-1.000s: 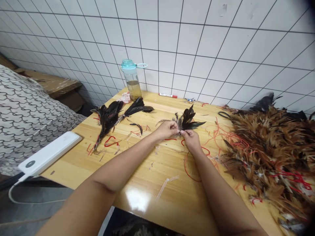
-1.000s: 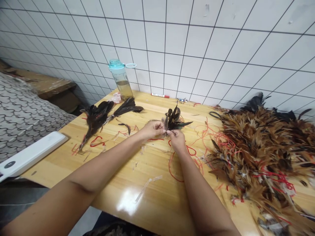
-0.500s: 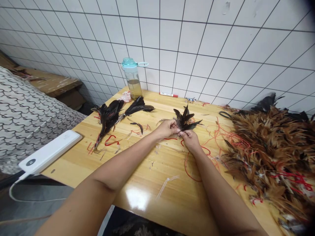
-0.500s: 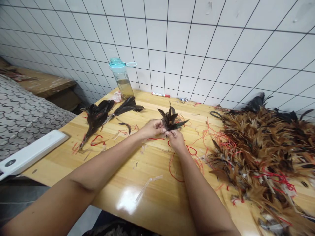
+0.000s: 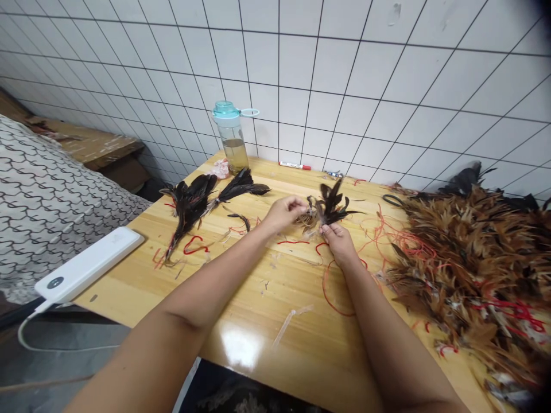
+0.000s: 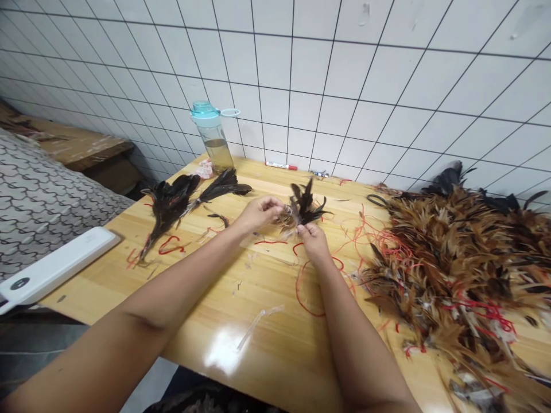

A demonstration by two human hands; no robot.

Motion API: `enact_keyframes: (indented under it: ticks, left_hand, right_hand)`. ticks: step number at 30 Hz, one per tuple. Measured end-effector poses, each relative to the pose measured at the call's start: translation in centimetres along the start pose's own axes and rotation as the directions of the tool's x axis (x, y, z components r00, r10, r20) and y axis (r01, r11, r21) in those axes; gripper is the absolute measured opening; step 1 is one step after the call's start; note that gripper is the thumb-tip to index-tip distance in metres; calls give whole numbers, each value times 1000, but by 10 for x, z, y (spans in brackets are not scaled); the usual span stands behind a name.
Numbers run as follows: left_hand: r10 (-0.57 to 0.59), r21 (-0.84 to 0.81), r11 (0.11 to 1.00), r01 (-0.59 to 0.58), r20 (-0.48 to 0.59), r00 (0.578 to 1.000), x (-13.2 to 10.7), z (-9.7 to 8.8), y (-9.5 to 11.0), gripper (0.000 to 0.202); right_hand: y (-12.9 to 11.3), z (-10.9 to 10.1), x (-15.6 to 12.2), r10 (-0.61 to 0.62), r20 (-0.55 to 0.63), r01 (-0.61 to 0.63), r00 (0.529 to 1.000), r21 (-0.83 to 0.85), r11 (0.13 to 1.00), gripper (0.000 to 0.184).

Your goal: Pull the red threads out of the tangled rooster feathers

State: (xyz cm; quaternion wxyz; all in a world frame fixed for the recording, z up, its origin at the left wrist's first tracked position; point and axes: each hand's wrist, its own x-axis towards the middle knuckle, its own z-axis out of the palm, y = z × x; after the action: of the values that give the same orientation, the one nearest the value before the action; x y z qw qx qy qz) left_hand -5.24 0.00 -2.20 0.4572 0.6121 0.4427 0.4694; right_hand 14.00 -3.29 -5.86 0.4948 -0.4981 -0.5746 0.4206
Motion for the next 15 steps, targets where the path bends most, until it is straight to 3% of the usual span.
enact_keyframes:
  ticks: [2,4,9,15]
  left_hand:
    - [52,157,987,-31,-133,990,7,-15,-7,11]
    - [77,334,943,-13,-180,981,11,-27,-16,11]
    - [154,646,760,-71,-72,985,17,-26,-21,16]
    - [148,794,596,-118,36,988,33,-3,-6,21]
  right_hand:
    - [-1,-4,2,80,-51,-71,996,148,986,43]
    - [-2,-6,4,120,-88,-96,989,239,966,47]
    - [-4,-2,4,143,-121,-114,982,222,968,47]
    - [-1,0,4,150,-197,-106,969,218,970,47]
